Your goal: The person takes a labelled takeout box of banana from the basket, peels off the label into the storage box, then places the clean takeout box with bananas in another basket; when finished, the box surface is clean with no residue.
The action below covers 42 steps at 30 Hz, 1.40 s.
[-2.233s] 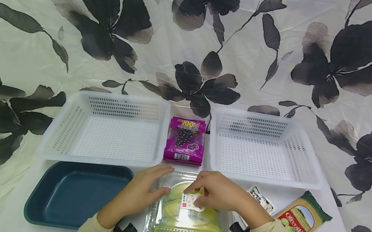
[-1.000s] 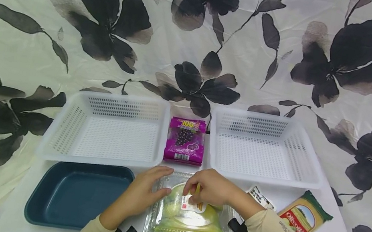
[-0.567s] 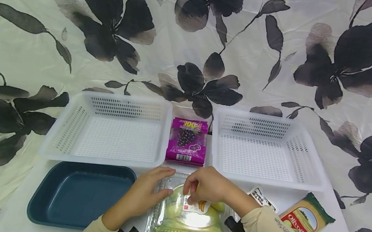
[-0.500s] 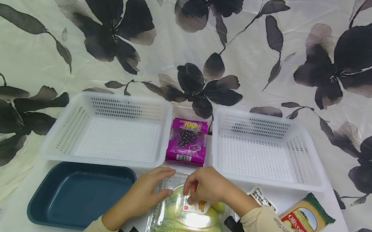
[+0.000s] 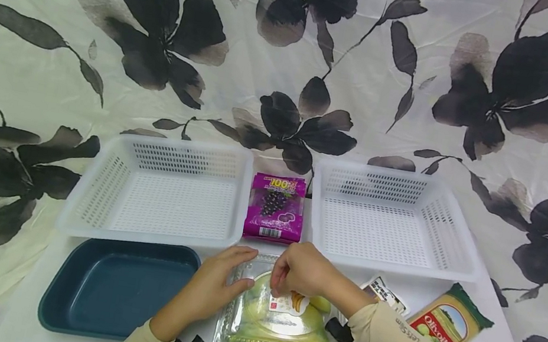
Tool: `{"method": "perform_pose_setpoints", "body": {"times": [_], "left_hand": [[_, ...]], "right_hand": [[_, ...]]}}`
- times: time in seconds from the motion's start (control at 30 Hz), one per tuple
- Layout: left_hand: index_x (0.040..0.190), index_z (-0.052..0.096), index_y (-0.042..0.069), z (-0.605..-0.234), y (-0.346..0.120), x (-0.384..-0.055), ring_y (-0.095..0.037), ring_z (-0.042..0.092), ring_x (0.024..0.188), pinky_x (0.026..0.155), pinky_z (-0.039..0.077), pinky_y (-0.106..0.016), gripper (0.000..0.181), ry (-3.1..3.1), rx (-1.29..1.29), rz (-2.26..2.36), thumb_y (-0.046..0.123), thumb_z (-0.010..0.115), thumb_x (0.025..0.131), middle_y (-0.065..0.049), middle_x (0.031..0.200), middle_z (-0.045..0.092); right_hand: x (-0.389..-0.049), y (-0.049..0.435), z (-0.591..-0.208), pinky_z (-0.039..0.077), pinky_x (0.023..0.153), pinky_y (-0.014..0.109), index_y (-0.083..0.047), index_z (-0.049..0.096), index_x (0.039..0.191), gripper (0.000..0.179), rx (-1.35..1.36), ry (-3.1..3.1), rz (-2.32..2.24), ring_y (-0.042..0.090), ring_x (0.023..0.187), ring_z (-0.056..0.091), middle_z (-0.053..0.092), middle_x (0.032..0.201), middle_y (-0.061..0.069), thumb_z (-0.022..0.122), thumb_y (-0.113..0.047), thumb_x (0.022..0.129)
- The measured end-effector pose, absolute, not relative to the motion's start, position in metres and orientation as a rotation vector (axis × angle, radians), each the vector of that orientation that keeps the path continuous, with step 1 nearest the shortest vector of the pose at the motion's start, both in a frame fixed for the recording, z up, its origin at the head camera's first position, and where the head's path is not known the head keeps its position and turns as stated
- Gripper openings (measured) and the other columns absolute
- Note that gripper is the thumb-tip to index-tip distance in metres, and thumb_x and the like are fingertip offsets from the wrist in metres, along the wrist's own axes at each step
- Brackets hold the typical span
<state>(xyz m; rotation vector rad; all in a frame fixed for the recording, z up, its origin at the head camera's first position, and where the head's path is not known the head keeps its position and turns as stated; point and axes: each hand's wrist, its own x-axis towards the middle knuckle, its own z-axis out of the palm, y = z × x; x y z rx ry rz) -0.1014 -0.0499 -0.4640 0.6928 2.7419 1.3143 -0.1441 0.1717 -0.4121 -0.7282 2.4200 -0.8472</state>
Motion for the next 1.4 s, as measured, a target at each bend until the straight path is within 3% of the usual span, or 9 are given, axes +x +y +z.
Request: {"method": "perform_pose_setpoints", "body": {"times": [0.2, 0.67, 1.0, 1.27, 1.4], "left_hand": [[0.138, 0.060, -0.004, -0.464, -0.049, -0.101, -0.036, 0.058, 0.132, 0.111, 0.047, -0.051, 0.051, 2.758, 0.684, 1.304, 0.008, 0.075, 0.091, -0.018, 0.141, 0.060], [0.138, 0.060, -0.003, -0.461, -0.048, -0.101, -0.034, 0.057, 0.134, 0.112, 0.048, -0.048, 0.051, 2.737, 0.674, 1.290, 0.009, 0.075, 0.091, -0.018, 0.142, 0.059], [0.138, 0.060, -0.004, -0.460, -0.047, -0.101, -0.035, 0.059, 0.131, 0.109, 0.050, -0.049, 0.052, 2.762, 0.672, 1.273, 0.008, 0.076, 0.090, -0.017, 0.140, 0.060], [0.136, 0.061, -0.004, -0.460, -0.047, -0.101, -0.035, 0.059, 0.130, 0.110, 0.049, -0.049, 0.051, 2.762, 0.663, 1.275, 0.007, 0.077, 0.089, -0.016, 0.140, 0.061], [0.136, 0.061, -0.004, -0.460, -0.046, -0.101, -0.035, 0.060, 0.130, 0.109, 0.050, -0.049, 0.052, 2.767, 0.668, 1.268, 0.007, 0.077, 0.089, -0.017, 0.140, 0.061]], "right_hand": [[-0.142, 0.172, -0.415, 0.050, 0.052, 0.022, -0.019, 0.075, 0.070, 0.023, -0.718, 2.455, -0.824, 0.004, 0.054, 0.054, 0.066, 0.065, -0.010, 0.079, 0.003, 0.076], [-0.138, 0.176, -0.417, 0.046, 0.062, 0.019, -0.020, 0.065, 0.074, 0.023, -0.987, 2.500, -0.710, -0.001, 0.066, 0.048, 0.056, 0.073, -0.012, 0.074, -0.002, 0.083], [-0.144, 0.188, -0.420, 0.046, 0.068, 0.018, -0.022, 0.060, 0.085, 0.016, -1.129, 2.375, -0.694, -0.003, 0.072, 0.047, 0.050, 0.080, -0.014, 0.069, -0.015, 0.095], [-0.145, 0.188, -0.420, 0.051, 0.061, 0.020, -0.019, 0.067, 0.100, 0.018, -1.007, 2.306, -0.799, -0.001, 0.061, 0.050, 0.054, 0.078, -0.011, 0.079, -0.016, 0.088], [-0.145, 0.188, -0.419, 0.051, 0.063, 0.020, -0.019, 0.071, 0.092, 0.014, -1.017, 2.317, -0.809, -0.001, 0.062, 0.052, 0.054, 0.076, -0.011, 0.081, -0.013, 0.085]]}}
